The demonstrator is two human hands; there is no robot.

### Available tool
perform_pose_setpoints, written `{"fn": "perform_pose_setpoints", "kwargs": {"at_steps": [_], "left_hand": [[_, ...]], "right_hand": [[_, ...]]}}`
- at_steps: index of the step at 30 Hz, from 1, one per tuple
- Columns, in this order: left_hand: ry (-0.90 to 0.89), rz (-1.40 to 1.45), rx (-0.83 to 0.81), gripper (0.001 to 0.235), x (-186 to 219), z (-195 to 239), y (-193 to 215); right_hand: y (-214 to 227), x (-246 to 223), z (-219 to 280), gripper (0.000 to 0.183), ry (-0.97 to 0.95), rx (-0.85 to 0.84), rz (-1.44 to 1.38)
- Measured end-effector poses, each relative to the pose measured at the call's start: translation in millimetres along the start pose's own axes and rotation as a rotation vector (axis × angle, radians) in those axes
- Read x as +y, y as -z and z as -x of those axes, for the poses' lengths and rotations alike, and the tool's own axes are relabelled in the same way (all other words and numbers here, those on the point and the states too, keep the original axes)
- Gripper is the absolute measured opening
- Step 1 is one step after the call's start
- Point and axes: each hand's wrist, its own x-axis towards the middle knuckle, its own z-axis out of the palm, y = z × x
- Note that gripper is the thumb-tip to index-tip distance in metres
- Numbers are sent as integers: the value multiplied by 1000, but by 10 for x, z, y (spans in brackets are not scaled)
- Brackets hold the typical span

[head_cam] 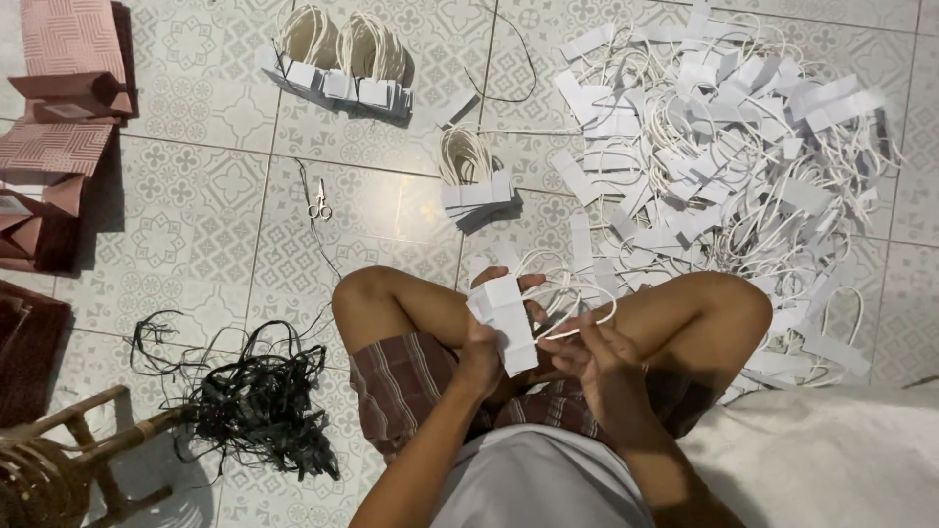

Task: The person sits on the floor and bundles white cables with white paper tags. They wrap the cables around their fingers, secure them with a tag, and place the finished bundles on the floor. Later, they pick up a black cable and tie it with a tag.

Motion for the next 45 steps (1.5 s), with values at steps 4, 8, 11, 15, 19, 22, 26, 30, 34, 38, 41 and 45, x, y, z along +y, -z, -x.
{"fn": "perform_pose_setpoints", "kwargs": {"at_steps": [4,8,11,15,19,22,26,30,34,38,41,45], "left_hand": [[10,-190,69,43,-12,-17,45],[96,-180,-44,32,237,-19,-51],[231,-139,-228,34,464,-31,-244],[460,-211,-332,47,286,111,78],[515,-220,-284,55,410,91,49],[576,-247,-261,53,412,84,45],[546,192,-34,28,235,10,115],[529,411,58,31,76,-60,218],[259,-61,211,56,-76,10,-44],[-51,-1123,138,96,0,-195,-157],[-227,-1379,122,95,232,-487,-214],[-141,-1394,108,85,679,-702,-523]], "right_hand": [[56,145,-123,37,88,-23,69],[127,66,-198,86,528,57,431],[62,-190,-102,87,609,-93,599],[136,-190,-238,31,476,-77,876],[135,-214,-279,28,396,-17,727],[279,-86,-432,33,396,-32,553],[115,-275,-113,46,269,-456,-100],[355,11,-382,36,271,-646,-400],[189,-139,-347,18,344,-532,-346],[164,-55,-430,20,352,-547,-211],[122,18,-408,23,293,-675,-251],[112,-215,-415,23,199,-809,-353]]}}
